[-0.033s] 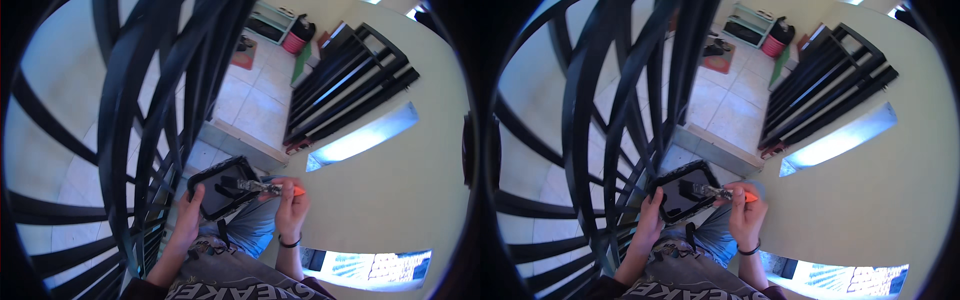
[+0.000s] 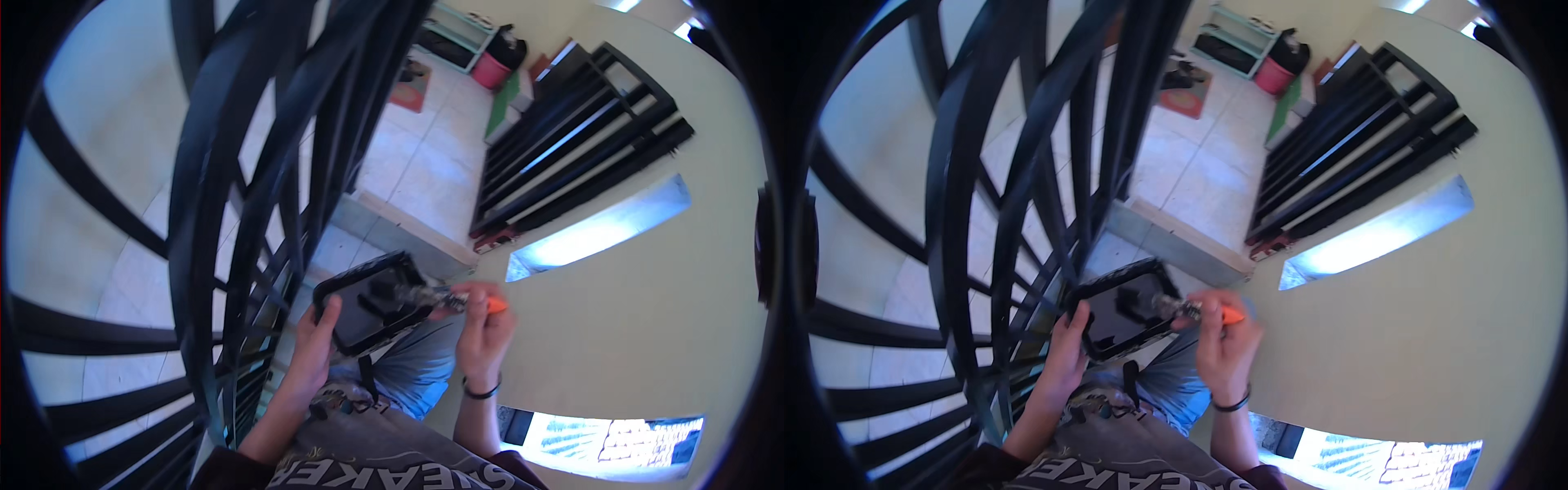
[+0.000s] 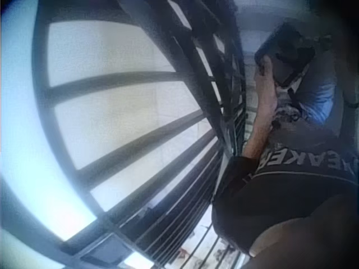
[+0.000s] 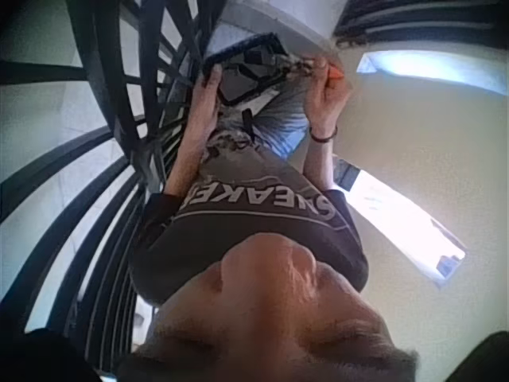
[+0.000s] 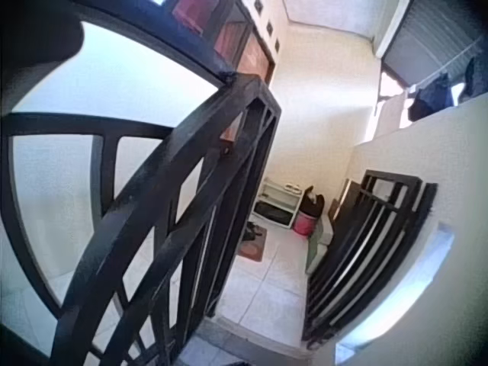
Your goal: The person paints a metal gate by dipping a paintbrush into a container of paint and applying paint onto the gate.
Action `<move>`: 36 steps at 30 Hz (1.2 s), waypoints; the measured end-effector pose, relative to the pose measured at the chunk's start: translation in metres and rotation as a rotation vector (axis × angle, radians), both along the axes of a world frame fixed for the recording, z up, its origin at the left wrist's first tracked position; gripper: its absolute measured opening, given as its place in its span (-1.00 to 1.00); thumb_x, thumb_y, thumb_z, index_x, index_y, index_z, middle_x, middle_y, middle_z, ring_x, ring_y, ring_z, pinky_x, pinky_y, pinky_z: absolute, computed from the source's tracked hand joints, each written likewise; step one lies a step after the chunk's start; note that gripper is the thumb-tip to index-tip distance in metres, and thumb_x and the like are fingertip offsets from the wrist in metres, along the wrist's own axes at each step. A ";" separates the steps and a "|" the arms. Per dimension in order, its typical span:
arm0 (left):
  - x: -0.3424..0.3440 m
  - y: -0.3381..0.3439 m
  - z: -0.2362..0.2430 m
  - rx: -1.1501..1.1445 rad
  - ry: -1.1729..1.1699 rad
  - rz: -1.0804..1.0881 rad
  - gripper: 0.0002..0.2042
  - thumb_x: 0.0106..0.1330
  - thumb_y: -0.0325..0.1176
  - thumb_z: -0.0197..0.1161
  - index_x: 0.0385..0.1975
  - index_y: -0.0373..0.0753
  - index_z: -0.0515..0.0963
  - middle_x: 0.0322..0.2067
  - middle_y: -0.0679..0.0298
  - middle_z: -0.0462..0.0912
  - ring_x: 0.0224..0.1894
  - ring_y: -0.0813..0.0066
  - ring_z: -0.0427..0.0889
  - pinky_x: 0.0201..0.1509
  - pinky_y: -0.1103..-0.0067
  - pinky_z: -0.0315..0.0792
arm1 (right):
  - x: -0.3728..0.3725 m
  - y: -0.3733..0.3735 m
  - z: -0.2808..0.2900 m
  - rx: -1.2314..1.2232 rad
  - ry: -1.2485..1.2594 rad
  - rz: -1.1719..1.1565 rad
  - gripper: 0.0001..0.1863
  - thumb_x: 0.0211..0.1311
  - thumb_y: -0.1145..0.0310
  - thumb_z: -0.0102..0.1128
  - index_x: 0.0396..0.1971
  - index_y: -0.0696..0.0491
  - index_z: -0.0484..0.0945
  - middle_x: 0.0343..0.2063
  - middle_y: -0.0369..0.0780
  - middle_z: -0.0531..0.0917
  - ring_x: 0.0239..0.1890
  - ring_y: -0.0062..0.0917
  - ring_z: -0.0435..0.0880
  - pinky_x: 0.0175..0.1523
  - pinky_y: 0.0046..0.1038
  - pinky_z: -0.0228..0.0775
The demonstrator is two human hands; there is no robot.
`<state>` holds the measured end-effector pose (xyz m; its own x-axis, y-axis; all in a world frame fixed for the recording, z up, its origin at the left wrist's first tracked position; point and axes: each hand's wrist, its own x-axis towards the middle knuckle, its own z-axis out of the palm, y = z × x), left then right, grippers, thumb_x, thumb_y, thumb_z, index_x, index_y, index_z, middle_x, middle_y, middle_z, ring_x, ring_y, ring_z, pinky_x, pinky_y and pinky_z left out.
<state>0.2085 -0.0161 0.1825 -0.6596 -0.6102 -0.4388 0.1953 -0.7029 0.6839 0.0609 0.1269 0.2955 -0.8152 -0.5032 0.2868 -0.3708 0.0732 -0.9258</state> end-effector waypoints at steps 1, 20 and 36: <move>0.001 0.001 -0.004 -0.001 -0.003 0.008 -0.52 0.45 -0.02 0.32 0.11 -0.32 0.52 -0.05 0.31 0.65 -0.06 0.67 0.58 0.01 0.67 0.45 | -0.005 -0.007 0.012 0.092 0.166 0.033 -0.70 0.59 0.27 0.03 -0.18 0.21 0.61 -0.40 -0.18 0.72 -0.44 -0.55 0.77 -0.31 -0.56 0.51; 0.019 -0.017 0.019 -0.086 -0.108 -0.007 -0.48 0.40 0.06 0.35 0.07 -0.30 0.55 -0.18 0.38 0.63 -0.19 0.73 0.51 -0.12 0.72 0.35 | -0.003 -0.069 0.028 0.415 0.566 0.213 -0.81 0.45 0.31 0.23 -0.35 0.08 0.56 -0.73 -0.17 0.56 -0.67 -0.22 0.60 -0.52 -0.31 0.35; -0.023 -0.024 -0.006 -0.106 -0.065 -0.040 -0.44 0.35 0.17 0.34 0.02 -0.24 0.56 -0.30 0.45 0.58 -0.42 0.84 0.43 -0.56 0.74 0.15 | -0.034 -0.042 0.017 0.056 0.164 -0.035 -0.64 0.59 0.20 0.04 -0.31 0.18 0.60 -0.67 -0.29 0.61 -0.60 -0.67 0.66 -0.48 -0.60 0.45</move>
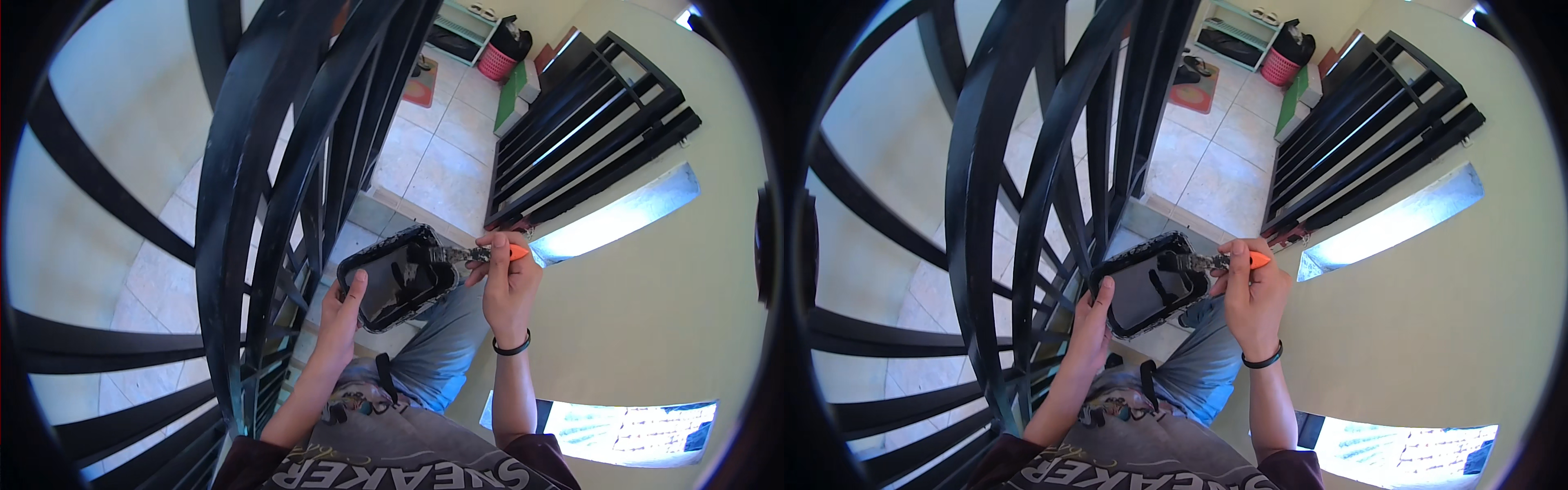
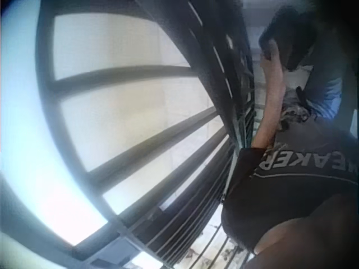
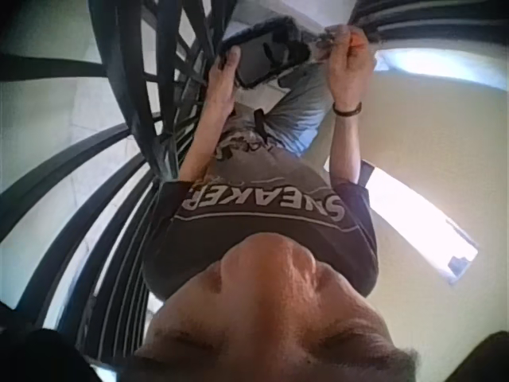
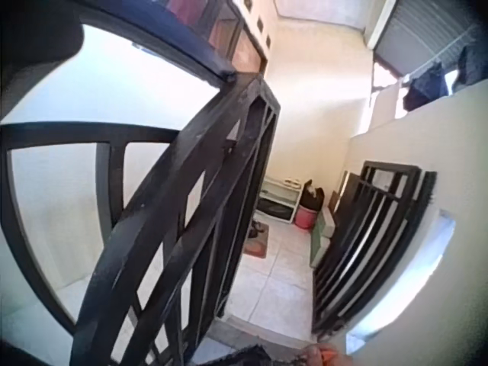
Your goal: The person paints a metal gate by dipping a paintbrush into a container of paint and applying paint onto the gate.
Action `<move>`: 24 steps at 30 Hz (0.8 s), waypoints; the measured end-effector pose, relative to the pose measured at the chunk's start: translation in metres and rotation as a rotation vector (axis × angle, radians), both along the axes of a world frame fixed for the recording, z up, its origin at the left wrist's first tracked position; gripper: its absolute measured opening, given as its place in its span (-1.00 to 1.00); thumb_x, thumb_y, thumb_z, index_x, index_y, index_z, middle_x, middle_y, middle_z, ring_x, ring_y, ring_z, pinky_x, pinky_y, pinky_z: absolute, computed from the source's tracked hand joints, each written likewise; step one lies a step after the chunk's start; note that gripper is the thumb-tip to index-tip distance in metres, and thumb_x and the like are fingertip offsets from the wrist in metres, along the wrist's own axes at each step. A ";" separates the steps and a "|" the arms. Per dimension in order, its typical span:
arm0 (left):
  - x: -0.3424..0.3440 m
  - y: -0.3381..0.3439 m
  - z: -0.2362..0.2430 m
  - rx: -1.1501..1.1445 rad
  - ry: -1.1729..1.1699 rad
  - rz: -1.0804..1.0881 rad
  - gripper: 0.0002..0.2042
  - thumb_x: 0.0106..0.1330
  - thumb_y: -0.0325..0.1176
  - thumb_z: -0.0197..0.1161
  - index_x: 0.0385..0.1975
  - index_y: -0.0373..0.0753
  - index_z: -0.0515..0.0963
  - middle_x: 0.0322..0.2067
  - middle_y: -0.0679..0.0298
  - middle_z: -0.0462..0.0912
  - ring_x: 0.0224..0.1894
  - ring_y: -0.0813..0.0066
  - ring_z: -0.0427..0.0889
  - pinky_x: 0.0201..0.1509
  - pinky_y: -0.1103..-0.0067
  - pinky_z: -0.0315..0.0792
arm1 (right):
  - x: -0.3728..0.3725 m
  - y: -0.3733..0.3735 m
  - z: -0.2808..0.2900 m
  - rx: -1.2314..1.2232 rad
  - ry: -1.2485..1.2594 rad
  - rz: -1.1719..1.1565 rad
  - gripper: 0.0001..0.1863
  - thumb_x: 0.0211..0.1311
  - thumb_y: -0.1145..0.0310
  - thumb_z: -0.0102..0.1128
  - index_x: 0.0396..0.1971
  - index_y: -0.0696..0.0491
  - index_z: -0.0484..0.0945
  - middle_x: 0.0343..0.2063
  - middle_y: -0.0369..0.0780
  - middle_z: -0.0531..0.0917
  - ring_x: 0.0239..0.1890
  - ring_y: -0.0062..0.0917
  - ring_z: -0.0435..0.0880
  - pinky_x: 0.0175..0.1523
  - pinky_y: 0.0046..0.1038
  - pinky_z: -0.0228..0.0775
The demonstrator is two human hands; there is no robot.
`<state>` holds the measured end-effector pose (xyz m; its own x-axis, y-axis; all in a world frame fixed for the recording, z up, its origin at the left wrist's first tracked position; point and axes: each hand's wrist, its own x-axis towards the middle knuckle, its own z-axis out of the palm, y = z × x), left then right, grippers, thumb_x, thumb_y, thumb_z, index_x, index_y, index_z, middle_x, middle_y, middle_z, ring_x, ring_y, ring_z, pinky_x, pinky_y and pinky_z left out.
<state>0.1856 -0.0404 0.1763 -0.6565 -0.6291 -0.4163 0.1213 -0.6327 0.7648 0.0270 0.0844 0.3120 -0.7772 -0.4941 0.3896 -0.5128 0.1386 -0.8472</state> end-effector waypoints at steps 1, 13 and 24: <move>-0.008 0.000 -0.002 0.008 -0.008 -0.005 -0.45 0.35 0.17 0.34 0.01 -0.24 0.56 -0.28 0.44 0.59 -0.41 0.84 0.46 -0.58 0.74 0.16 | -0.006 0.006 -0.008 -0.045 -0.066 -0.022 -0.63 0.60 0.18 0.01 -0.28 0.19 0.59 -0.63 -0.27 0.62 -0.60 -0.65 0.67 -0.47 -0.59 0.47; -0.153 -0.007 -0.111 0.064 0.003 -0.175 -0.45 0.51 0.01 0.20 0.23 -0.35 0.41 0.14 0.19 0.59 0.15 0.43 0.60 0.26 0.46 0.47 | -0.115 0.064 -0.165 -0.522 -0.752 -0.296 -0.50 0.61 -0.01 -0.05 -0.04 0.20 0.56 -0.38 -0.02 0.75 -0.54 -0.50 0.72 -0.46 -0.53 0.54; -0.365 0.036 -0.222 0.079 0.182 -0.501 -0.41 0.52 0.11 0.13 0.19 -0.37 0.45 0.08 0.21 0.63 0.07 0.49 0.65 0.17 0.50 0.53 | -0.195 0.098 -0.259 -0.767 -0.586 -0.708 -0.42 0.60 -0.01 -0.05 0.15 0.29 0.43 -0.26 0.02 0.76 -0.39 -0.44 0.79 -0.31 -0.42 0.69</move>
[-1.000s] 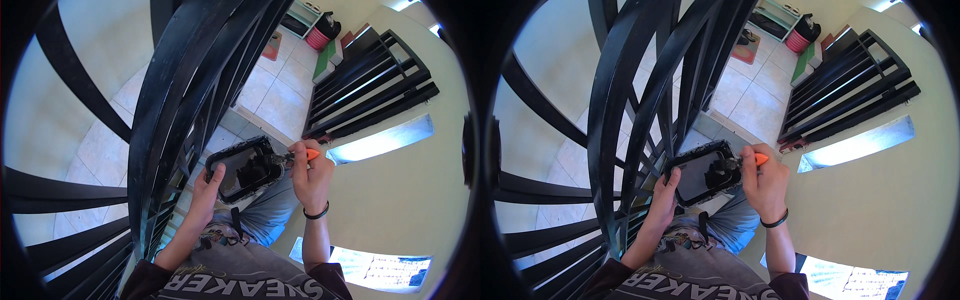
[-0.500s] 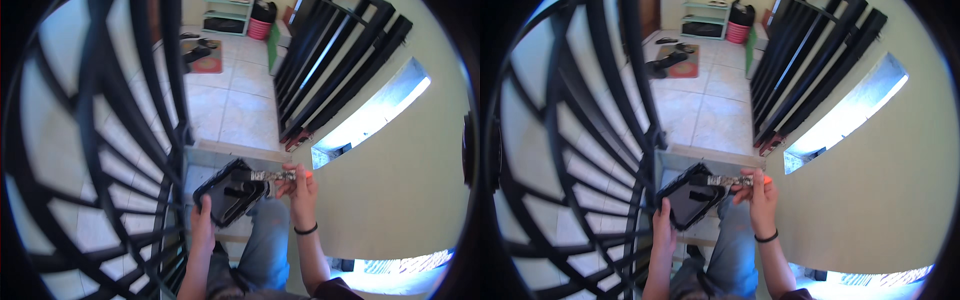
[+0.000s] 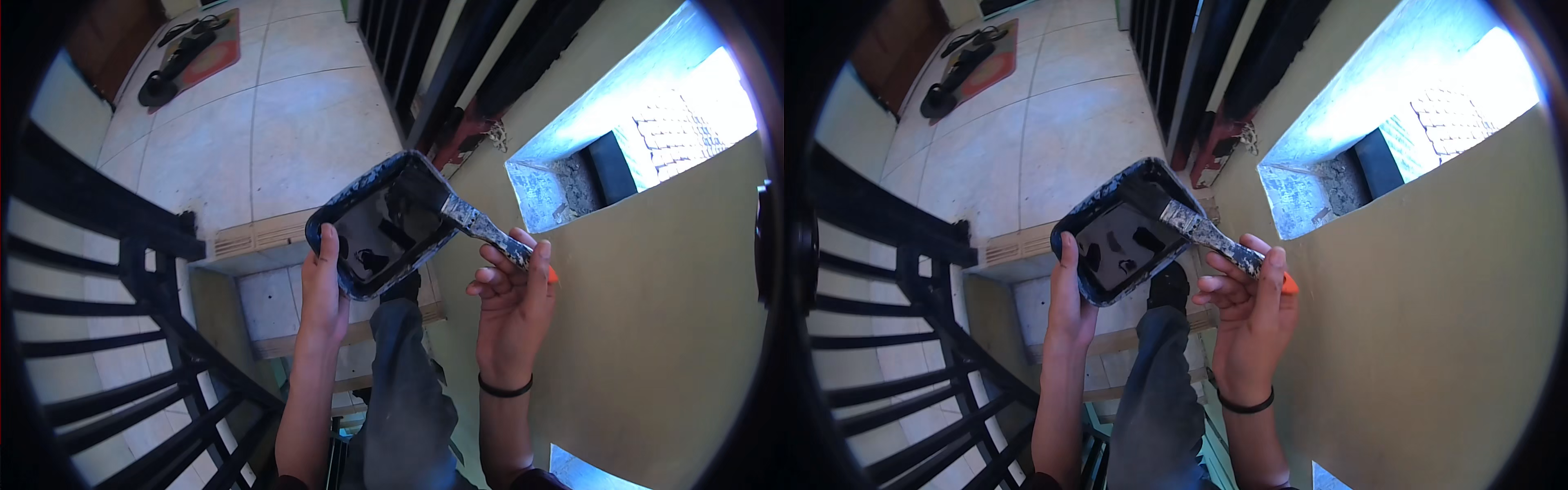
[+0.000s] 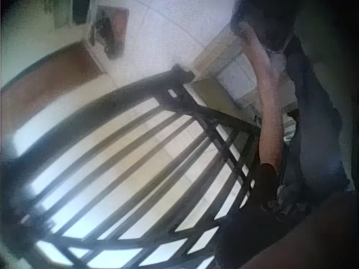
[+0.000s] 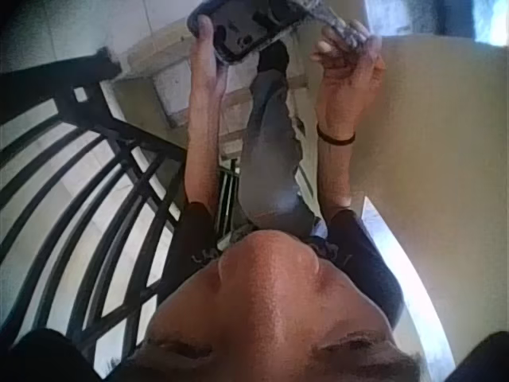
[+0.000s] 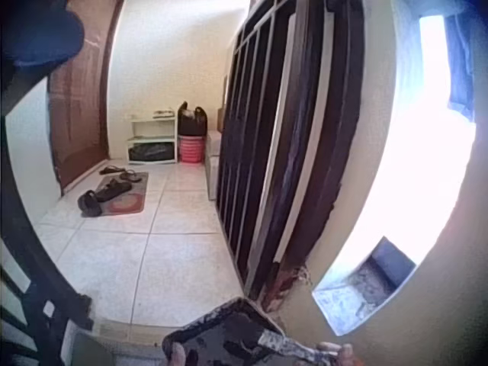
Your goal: The person paints a metal gate by dipping a paintbrush into a container of paint and applying paint onto the gate.
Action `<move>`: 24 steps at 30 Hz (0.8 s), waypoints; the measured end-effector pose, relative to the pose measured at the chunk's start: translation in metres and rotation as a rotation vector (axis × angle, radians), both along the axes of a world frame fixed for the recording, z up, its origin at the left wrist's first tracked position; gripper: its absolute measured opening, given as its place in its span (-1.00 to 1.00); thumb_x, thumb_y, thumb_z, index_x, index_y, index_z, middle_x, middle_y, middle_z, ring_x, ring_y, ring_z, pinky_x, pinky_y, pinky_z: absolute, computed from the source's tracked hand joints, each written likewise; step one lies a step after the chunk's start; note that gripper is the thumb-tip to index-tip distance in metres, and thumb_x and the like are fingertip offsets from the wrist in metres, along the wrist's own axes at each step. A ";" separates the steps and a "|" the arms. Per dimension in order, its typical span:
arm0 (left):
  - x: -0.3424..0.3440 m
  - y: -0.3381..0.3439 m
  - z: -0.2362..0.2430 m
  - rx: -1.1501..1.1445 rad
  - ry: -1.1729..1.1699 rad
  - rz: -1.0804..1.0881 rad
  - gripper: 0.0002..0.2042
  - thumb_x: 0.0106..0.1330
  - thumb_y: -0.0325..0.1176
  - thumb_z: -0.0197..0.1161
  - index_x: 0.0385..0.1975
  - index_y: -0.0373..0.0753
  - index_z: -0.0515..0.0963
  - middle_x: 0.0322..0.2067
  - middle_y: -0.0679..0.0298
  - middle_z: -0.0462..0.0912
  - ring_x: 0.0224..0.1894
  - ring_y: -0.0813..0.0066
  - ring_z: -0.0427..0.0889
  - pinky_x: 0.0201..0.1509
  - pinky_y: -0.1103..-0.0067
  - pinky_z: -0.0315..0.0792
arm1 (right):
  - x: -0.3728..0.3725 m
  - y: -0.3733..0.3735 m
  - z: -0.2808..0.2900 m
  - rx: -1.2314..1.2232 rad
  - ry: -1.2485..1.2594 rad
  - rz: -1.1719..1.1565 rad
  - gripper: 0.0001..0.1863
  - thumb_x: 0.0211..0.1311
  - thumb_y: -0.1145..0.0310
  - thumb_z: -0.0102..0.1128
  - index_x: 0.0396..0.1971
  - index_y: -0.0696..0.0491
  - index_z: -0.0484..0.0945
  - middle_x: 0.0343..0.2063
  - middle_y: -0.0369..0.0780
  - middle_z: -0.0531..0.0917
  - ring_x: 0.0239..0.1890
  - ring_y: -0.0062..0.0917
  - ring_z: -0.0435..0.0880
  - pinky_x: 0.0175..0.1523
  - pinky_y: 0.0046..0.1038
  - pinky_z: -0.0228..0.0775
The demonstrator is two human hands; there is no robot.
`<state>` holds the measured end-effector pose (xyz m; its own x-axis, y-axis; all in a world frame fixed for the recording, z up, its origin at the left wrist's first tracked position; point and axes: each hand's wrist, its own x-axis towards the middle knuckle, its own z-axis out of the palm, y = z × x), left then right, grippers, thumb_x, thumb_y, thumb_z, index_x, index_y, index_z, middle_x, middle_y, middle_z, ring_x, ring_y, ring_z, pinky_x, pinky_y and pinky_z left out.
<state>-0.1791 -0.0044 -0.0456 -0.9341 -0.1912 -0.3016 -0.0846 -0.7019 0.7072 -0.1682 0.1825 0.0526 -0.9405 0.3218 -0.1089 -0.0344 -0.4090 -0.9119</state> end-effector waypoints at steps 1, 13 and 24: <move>-0.012 0.005 -0.003 0.000 -0.018 0.003 -0.41 0.52 0.12 0.12 0.17 -0.36 0.46 0.07 0.20 0.64 0.06 0.49 0.66 0.16 0.51 0.54 | -0.002 0.000 -0.005 0.001 -0.006 -0.013 -0.42 0.60 -0.01 -0.05 0.15 0.29 0.43 -0.26 0.02 0.76 -0.39 -0.44 0.79 -0.31 -0.42 0.69; -0.068 -0.006 -0.035 -0.086 -0.073 -0.043 -0.38 0.52 0.14 0.09 0.25 -0.34 0.42 0.13 0.21 0.59 0.14 0.48 0.60 0.23 0.48 0.50 | -0.044 -0.001 -0.072 0.721 0.226 -0.296 -0.52 0.65 0.21 -0.15 0.26 0.32 0.40 -0.08 0.11 0.71 -0.25 -0.38 0.81 -0.19 -0.43 0.71; 0.022 -0.044 -0.062 -0.151 -0.241 0.064 -0.34 0.53 0.16 0.05 0.39 -0.26 0.32 0.29 0.20 0.49 0.31 0.35 0.49 0.39 0.37 0.39 | -0.082 0.005 -0.071 1.011 0.508 -0.337 -0.64 0.60 0.36 -0.01 0.11 0.35 0.53 -0.15 0.01 0.72 -0.21 -0.32 0.82 -0.17 -0.43 0.71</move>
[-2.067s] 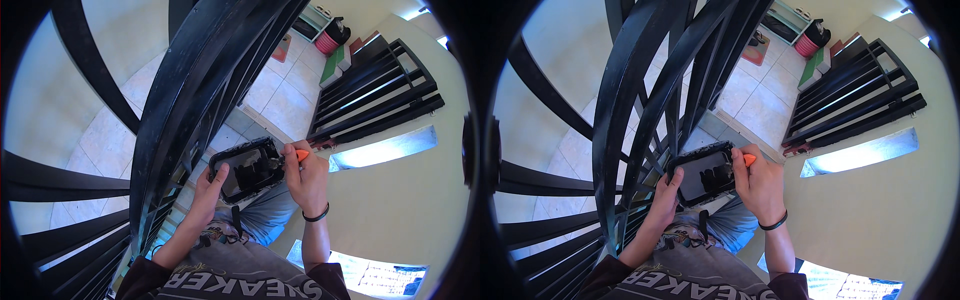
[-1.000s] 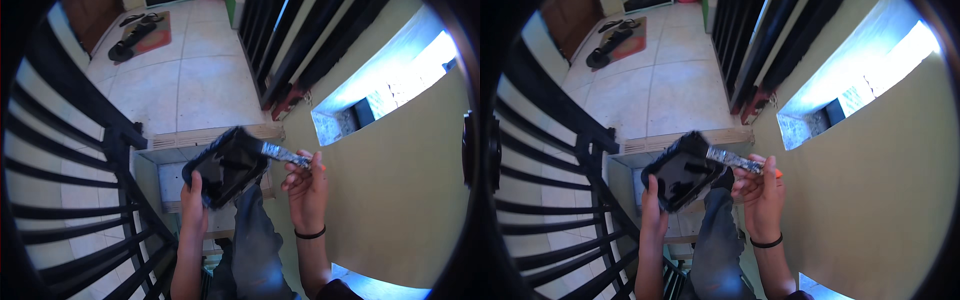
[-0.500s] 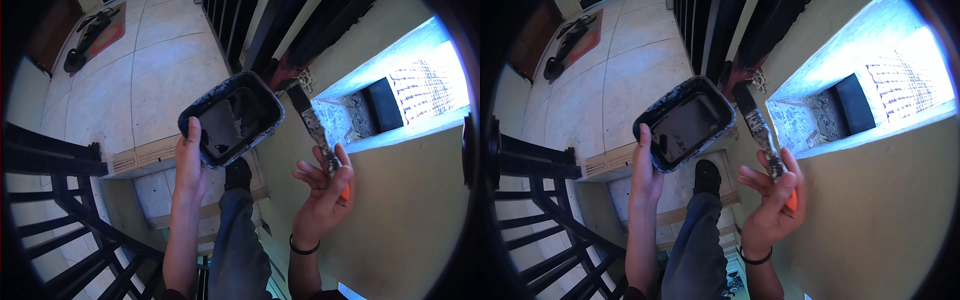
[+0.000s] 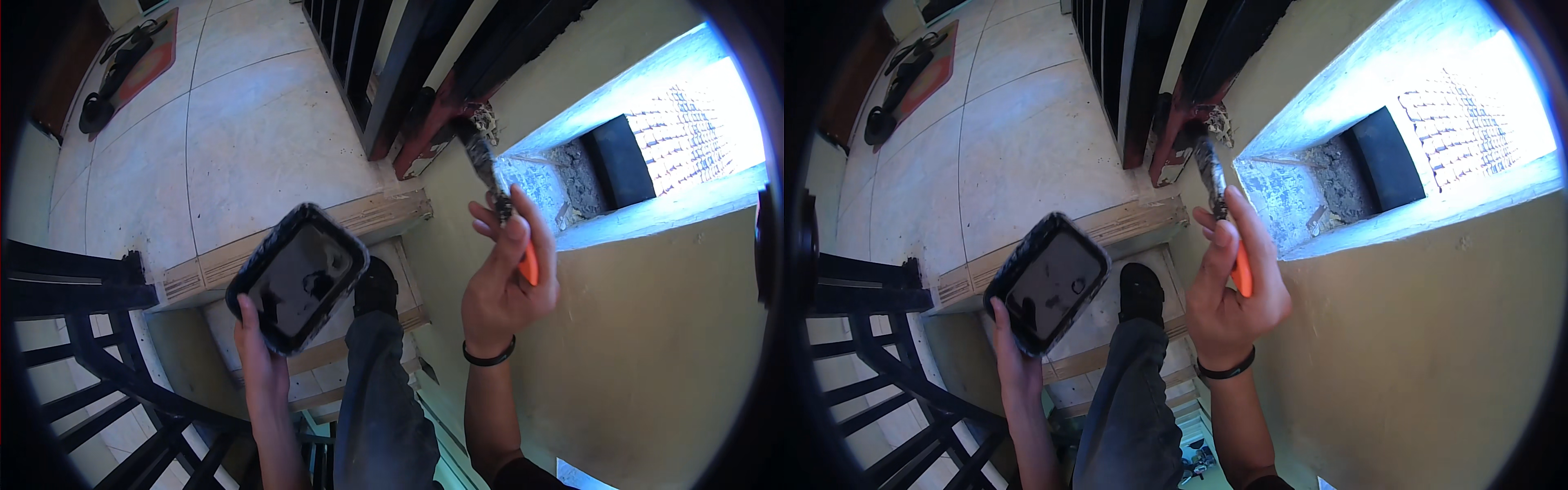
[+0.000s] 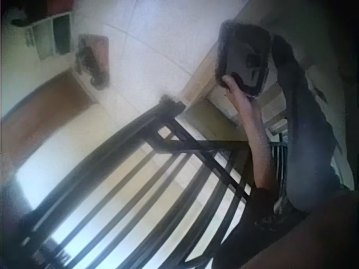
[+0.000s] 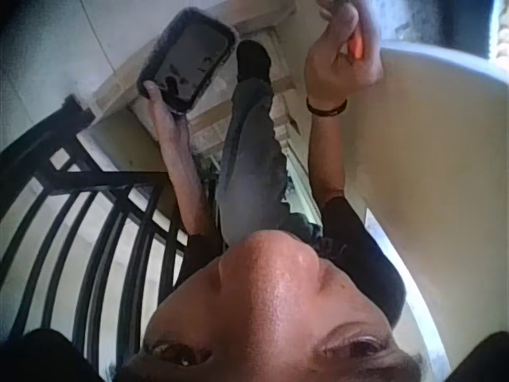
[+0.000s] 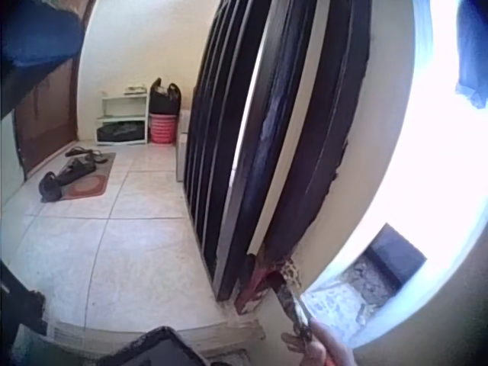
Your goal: The person paints a metal gate by dipping a paintbrush into a container of paint and applying paint onto the gate.
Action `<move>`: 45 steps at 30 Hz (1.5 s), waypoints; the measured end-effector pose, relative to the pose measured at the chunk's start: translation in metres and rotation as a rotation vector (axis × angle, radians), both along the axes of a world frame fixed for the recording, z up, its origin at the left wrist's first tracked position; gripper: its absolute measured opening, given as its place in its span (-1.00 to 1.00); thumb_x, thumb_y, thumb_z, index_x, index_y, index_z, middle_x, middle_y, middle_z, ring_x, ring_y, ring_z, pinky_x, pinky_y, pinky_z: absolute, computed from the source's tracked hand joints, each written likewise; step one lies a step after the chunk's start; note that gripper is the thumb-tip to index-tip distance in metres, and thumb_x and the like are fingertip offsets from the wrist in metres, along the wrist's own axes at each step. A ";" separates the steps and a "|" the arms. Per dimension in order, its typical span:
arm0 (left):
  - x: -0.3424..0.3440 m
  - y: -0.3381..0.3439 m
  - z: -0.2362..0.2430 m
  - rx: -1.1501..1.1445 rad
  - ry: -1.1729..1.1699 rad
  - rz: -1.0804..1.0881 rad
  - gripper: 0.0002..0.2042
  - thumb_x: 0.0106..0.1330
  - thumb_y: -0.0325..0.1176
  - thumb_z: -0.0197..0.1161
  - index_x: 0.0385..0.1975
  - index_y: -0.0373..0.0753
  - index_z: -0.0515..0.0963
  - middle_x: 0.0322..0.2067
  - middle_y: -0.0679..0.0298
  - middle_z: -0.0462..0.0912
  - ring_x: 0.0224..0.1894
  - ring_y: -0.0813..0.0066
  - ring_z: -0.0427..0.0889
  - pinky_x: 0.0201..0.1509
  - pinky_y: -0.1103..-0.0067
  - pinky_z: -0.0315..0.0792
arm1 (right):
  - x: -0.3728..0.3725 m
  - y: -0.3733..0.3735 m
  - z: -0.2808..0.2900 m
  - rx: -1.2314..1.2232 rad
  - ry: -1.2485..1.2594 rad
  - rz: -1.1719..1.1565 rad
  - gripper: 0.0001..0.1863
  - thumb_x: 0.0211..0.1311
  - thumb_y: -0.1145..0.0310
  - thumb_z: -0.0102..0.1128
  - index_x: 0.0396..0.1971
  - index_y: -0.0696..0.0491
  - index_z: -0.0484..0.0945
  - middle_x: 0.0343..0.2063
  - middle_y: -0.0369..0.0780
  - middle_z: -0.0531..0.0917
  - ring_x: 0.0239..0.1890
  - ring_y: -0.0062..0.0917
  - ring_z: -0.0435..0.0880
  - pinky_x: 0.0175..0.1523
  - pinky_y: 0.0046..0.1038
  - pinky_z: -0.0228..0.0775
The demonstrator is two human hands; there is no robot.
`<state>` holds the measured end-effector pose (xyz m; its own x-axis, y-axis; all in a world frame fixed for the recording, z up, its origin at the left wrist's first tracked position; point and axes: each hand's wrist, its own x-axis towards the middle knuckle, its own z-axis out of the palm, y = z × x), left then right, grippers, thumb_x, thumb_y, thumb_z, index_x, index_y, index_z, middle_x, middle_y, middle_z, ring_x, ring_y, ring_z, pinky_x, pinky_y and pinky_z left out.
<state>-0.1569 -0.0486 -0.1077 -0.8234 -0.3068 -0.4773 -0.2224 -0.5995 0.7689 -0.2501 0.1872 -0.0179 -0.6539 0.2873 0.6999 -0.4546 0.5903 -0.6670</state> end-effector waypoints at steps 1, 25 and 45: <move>0.010 -0.001 -0.001 0.007 -0.011 0.010 -0.35 0.54 0.15 0.04 0.39 -0.26 0.31 0.29 0.19 0.48 0.31 0.35 0.49 0.39 0.37 0.39 | 0.001 0.000 0.007 0.044 0.044 -0.015 -0.64 0.60 0.36 -0.02 0.10 0.36 0.53 -0.13 0.02 0.72 -0.23 -0.31 0.83 -0.18 -0.42 0.71; 0.075 -0.001 0.017 0.065 0.014 0.147 -0.35 0.58 0.11 -0.04 0.38 -0.36 0.28 0.31 0.08 0.47 0.31 0.26 0.52 0.37 0.30 0.44 | 0.000 0.000 -0.060 0.297 0.099 -0.096 -0.65 0.53 0.45 0.08 0.18 0.33 0.50 -0.14 -0.07 0.78 -0.25 -0.43 0.85 -0.28 -0.53 0.59; 0.097 -0.012 0.032 0.035 0.050 0.170 -0.35 0.57 0.12 -0.01 0.38 -0.35 0.28 0.28 0.08 0.49 0.27 0.26 0.55 0.31 0.30 0.49 | -0.007 0.009 0.010 0.233 0.194 -0.086 -0.71 0.54 0.44 0.08 0.08 0.32 0.58 -0.15 -0.06 0.75 -0.18 -0.40 0.83 -0.13 -0.46 0.69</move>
<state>-0.0599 -0.0608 -0.0753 -0.7840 -0.4275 -0.4500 -0.0775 -0.6519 0.7543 -0.2575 0.1963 -0.0084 -0.4821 0.1525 0.8628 -0.5021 0.7589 -0.4147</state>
